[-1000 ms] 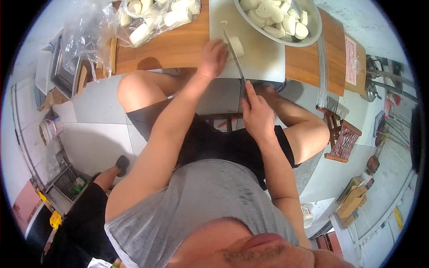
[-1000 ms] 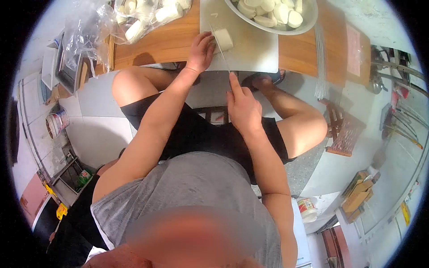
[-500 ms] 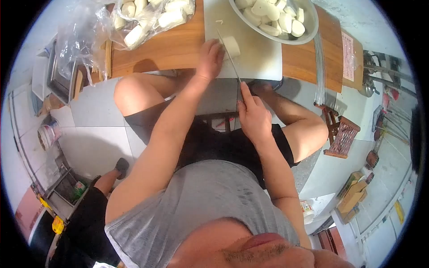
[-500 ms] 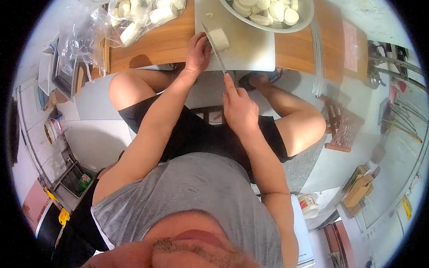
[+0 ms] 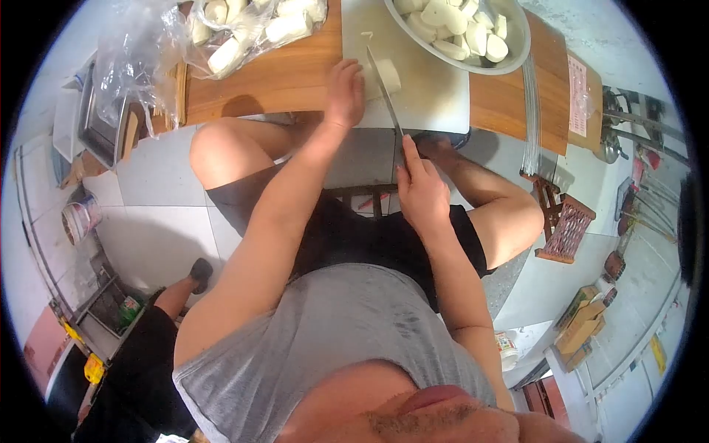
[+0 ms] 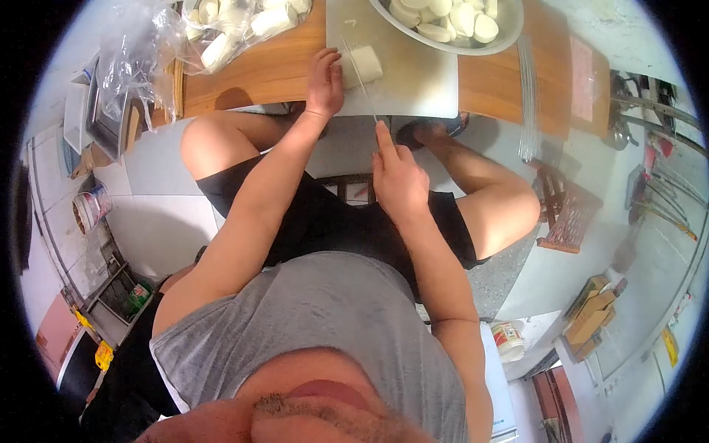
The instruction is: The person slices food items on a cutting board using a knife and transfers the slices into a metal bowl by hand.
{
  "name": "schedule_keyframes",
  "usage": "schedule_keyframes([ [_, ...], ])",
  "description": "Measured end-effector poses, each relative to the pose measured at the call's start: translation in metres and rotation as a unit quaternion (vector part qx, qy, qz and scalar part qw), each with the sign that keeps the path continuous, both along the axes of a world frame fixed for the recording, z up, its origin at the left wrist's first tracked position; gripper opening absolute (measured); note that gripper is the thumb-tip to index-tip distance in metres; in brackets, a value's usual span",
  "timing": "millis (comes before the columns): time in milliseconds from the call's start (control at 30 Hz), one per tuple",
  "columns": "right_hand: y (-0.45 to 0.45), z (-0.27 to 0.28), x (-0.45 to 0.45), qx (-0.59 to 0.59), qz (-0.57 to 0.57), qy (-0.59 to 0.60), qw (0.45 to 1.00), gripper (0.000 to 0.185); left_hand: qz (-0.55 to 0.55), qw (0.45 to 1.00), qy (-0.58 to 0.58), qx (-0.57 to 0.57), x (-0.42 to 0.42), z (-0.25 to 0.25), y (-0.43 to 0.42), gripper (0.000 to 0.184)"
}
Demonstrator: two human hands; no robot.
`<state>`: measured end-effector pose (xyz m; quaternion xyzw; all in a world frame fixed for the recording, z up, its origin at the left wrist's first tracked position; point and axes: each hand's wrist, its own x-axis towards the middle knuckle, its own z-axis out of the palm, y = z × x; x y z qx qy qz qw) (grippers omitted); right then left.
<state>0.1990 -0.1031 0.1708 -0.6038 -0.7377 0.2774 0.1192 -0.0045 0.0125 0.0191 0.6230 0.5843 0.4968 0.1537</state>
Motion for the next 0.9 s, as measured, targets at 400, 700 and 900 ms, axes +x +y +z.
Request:
schedule_keyframes([
  [400, -0.001, -0.003, -0.003, -0.008, 0.008, -0.026, 1.0, 0.057, -0.007, 0.995, 0.069, 0.076, 0.011, -0.007, 0.01, 0.025],
  [700, 0.035, 0.014, -0.028, -0.023, 0.023, -0.071, 0.997, 0.054, -0.003, 0.99, 0.091, 0.108, 0.01, -0.011, 0.015, 0.024],
  [900, 0.007, 0.006, -0.008, -0.022, 0.008, -0.044, 0.999, 0.054, -0.001, 0.99, 0.086, 0.111, 0.012, -0.005, 0.016, 0.025],
])
